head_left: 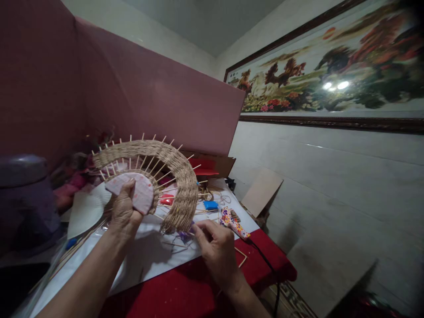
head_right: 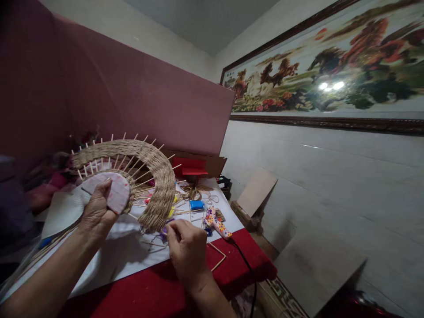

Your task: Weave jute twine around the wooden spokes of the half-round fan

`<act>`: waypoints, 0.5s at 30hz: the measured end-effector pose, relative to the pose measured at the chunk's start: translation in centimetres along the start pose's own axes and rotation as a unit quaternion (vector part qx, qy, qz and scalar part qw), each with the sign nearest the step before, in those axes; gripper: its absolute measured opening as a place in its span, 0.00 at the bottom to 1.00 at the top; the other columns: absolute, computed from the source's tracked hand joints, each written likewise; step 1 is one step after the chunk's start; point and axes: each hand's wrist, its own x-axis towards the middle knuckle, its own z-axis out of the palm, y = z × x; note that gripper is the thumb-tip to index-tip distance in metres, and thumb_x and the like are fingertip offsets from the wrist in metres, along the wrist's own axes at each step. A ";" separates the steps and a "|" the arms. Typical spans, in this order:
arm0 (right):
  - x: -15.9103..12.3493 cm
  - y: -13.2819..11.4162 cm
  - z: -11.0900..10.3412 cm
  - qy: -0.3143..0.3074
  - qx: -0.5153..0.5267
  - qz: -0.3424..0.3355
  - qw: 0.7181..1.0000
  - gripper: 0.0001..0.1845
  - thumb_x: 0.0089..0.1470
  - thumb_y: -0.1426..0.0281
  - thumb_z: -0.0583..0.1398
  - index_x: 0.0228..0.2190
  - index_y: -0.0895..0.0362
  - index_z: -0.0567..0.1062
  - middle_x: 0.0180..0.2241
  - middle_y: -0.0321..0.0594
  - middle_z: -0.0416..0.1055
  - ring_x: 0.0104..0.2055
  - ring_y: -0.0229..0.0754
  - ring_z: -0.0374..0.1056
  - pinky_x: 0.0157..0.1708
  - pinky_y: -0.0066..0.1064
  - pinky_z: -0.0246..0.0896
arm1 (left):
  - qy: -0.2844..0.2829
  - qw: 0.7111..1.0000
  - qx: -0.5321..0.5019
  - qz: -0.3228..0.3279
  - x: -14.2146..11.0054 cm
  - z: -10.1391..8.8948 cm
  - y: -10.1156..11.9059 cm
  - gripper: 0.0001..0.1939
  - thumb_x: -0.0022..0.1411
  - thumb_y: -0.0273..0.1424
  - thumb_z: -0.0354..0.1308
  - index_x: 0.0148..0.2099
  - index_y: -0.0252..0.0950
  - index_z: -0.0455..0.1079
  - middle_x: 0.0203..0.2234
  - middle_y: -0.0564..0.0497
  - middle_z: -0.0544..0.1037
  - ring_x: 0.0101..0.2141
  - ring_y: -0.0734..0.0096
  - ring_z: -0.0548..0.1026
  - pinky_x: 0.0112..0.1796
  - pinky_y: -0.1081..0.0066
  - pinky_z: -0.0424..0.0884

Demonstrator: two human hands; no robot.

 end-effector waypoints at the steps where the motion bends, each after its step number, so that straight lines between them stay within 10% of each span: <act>1: 0.1 0.1 -0.1 -0.006 0.016 0.021 1.000 0.11 0.55 0.69 0.57 0.25 0.57 0.76 0.24 0.38 0.73 0.26 0.36 0.66 0.27 0.25 0.54 | 0.001 1.000 -0.006 0.003 0.1 -0.3 0.0 0.05 0.59 0.23 0.53 0.35 0.35 0.69 0.24 0.58 0.76 0.24 0.82 0.74 0.31 0.79 0.73; 15: -0.3 1.5 1.8 -0.067 0.338 0.234 0.909 0.09 0.42 0.68 0.63 0.17 0.61 0.74 0.17 0.31 0.62 0.22 0.31 0.52 0.22 0.23 0.48 | 0.012 1.000 -0.022 -0.018 0.3 -1.3 -0.1 0.09 0.60 0.19 0.51 0.31 0.34 0.68 0.22 0.57 0.77 0.22 0.81 0.74 0.28 0.80 0.73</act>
